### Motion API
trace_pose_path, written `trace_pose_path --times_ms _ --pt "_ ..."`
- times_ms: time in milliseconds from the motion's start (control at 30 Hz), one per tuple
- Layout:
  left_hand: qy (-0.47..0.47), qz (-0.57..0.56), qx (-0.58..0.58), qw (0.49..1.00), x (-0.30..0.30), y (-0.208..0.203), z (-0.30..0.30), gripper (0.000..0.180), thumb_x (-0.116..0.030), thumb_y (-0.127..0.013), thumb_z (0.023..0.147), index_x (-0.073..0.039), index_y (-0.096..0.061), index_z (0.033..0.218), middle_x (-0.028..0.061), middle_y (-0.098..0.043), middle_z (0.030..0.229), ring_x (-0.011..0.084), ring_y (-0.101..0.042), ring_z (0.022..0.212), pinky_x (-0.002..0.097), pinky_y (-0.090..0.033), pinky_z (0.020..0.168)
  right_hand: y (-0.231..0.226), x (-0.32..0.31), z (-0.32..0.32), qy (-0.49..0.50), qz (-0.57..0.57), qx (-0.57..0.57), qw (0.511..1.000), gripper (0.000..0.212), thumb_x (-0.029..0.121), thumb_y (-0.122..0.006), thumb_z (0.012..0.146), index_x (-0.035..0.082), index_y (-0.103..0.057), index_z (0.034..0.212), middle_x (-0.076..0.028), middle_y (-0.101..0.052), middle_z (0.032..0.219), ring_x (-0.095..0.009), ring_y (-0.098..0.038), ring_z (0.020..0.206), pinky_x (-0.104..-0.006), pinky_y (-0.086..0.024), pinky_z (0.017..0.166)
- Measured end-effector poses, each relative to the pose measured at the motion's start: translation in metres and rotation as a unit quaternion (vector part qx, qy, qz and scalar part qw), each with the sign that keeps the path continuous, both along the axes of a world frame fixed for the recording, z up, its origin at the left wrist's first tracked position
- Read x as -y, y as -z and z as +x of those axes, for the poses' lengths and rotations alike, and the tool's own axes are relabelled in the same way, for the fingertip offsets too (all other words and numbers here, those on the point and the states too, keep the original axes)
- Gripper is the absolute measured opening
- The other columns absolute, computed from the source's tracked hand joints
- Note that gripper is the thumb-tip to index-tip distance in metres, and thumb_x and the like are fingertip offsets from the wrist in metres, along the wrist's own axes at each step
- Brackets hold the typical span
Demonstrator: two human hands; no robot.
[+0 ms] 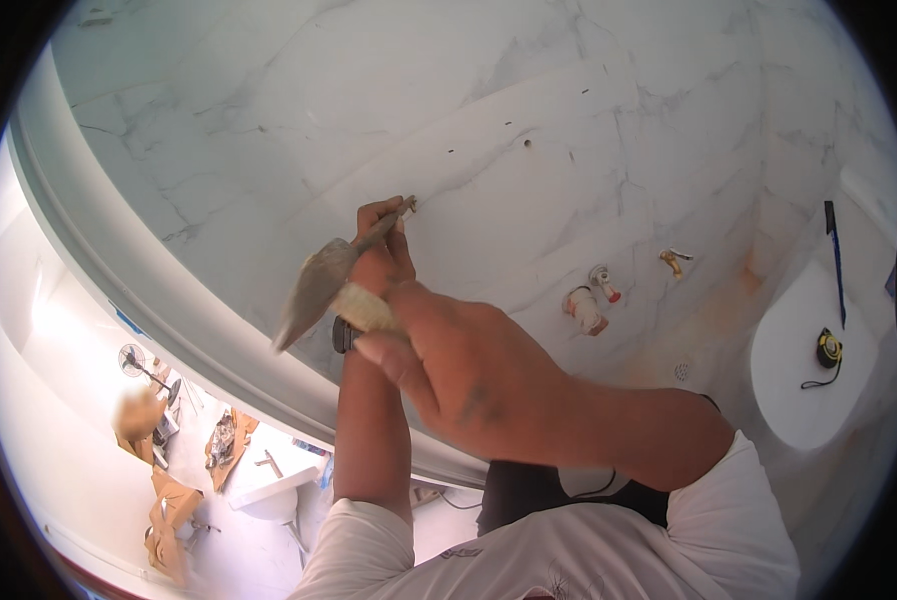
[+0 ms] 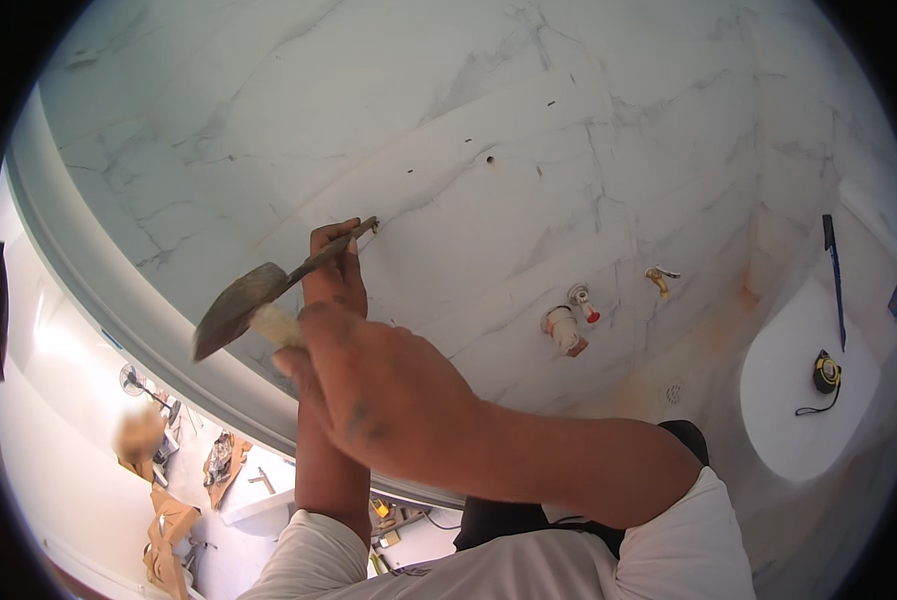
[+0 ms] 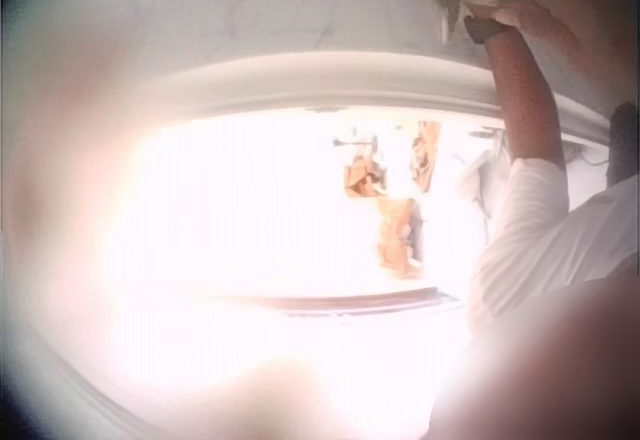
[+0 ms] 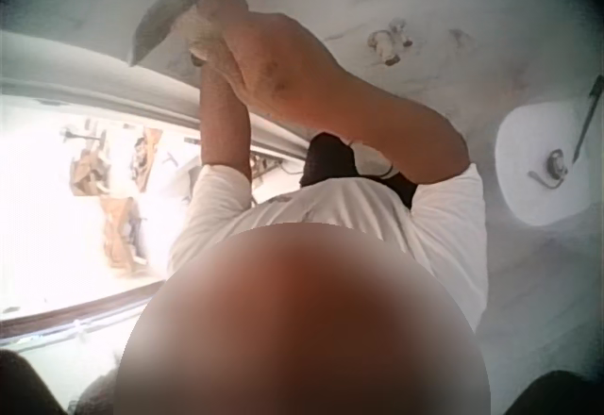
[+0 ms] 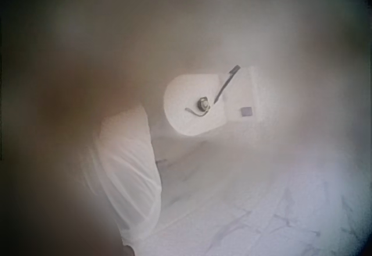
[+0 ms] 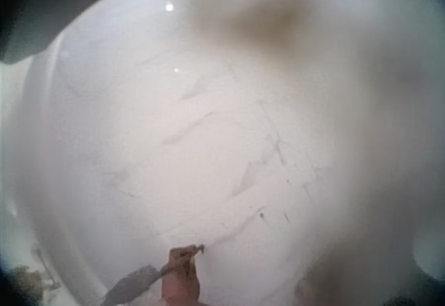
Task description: The person drills holes into a marble-patterned wall, then hammers wall anchors into the holes. They later use pliers to adjust a small metal component on the floor.
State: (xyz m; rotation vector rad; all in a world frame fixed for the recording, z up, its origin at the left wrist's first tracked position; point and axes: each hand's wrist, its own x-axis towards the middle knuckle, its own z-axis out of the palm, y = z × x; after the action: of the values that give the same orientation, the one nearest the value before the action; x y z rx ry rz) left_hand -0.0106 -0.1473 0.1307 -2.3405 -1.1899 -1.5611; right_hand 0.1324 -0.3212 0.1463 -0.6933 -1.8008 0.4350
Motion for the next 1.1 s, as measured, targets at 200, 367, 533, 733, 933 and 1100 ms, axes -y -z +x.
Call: trace_pose_path --times_ms 200,367,533,733,933,1100 --pt "0.01 0.0 -0.055 0.998 0.003 -0.001 -0.004 0.016 -0.005 -0.053 0.107 -0.004 -0.059 0.122 0.015 -0.071 0.114 0.0238 -0.068 0.091 0.034 -0.055 0.084 0.01 0.004 -0.005 0.003 0.077 -0.019 0.997 0.034 0.024 -0.061 0.104 -0.004 -0.054 0.12 -0.024 -0.067 0.09 -0.046 -0.066 0.073 -0.0503 -0.054 0.062" --pt "0.037 0.076 -0.06 0.995 -0.003 0.003 0.001 0.018 0.002 -0.054 0.104 -0.002 -0.06 0.12 0.0168 -0.073 0.101 0.028 -0.07 0.082 0.0339 -0.056 0.076 0.017 -0.002 0.003 -0.007 -0.017 -0.019 1.0 0.034 0.024 -0.061 0.104 -0.004 -0.054 0.122 -0.022 -0.066 0.093 -0.044 -0.067 0.073 -0.0483 -0.054 0.061" --pt "0.042 0.084 -0.072 0.993 -0.002 -0.008 -0.002 0.015 0.003 -0.054 0.103 0.0 -0.059 0.117 0.0174 -0.074 0.102 0.0311 -0.073 0.086 0.0368 -0.056 0.074 0.024 0.012 0.005 -0.032 0.139 -0.049 0.989 0.033 0.026 -0.06 0.105 -0.004 -0.055 0.119 -0.02 -0.064 0.086 -0.042 -0.065 0.071 -0.0475 -0.052 0.06" --pt "-0.011 -0.013 -0.074 0.997 0.006 -0.01 0.0 0.016 -0.003 -0.051 0.108 0.001 -0.057 0.122 0.0166 -0.067 0.108 0.027 -0.066 0.091 0.0362 -0.053 0.081 0.021 0.007 0.005 -0.029 0.0 -0.051 0.998 0.032 0.029 -0.061 0.105 -0.002 -0.057 0.112 -0.019 -0.063 0.083 -0.041 -0.063 0.066 -0.0472 -0.051 0.057" --pt "0.023 0.03 -0.07 0.997 0.0 -0.006 -0.004 0.015 0.0 -0.051 0.106 0.001 -0.057 0.12 0.0177 -0.069 0.107 0.0284 -0.068 0.089 0.0364 -0.054 0.08 0.014 0.006 0.004 0.023 -0.003 -0.046 0.999 0.031 0.028 -0.061 0.105 -0.003 -0.056 0.108 -0.019 -0.062 0.08 -0.041 -0.063 0.065 -0.0472 -0.05 0.056" --pt "0.054 0.12 -0.092 0.987 -0.005 -0.003 -0.002 0.015 0.003 -0.053 0.104 0.0 -0.057 0.118 0.0191 -0.072 0.103 0.032 -0.072 0.087 0.0373 -0.058 0.078 0.017 0.011 0.001 -0.001 0.1 -0.051 0.994 0.034 0.028 -0.062 0.104 -0.005 -0.054 0.104 -0.021 -0.065 0.078 -0.038 -0.066 0.061 -0.0443 -0.053 0.052"
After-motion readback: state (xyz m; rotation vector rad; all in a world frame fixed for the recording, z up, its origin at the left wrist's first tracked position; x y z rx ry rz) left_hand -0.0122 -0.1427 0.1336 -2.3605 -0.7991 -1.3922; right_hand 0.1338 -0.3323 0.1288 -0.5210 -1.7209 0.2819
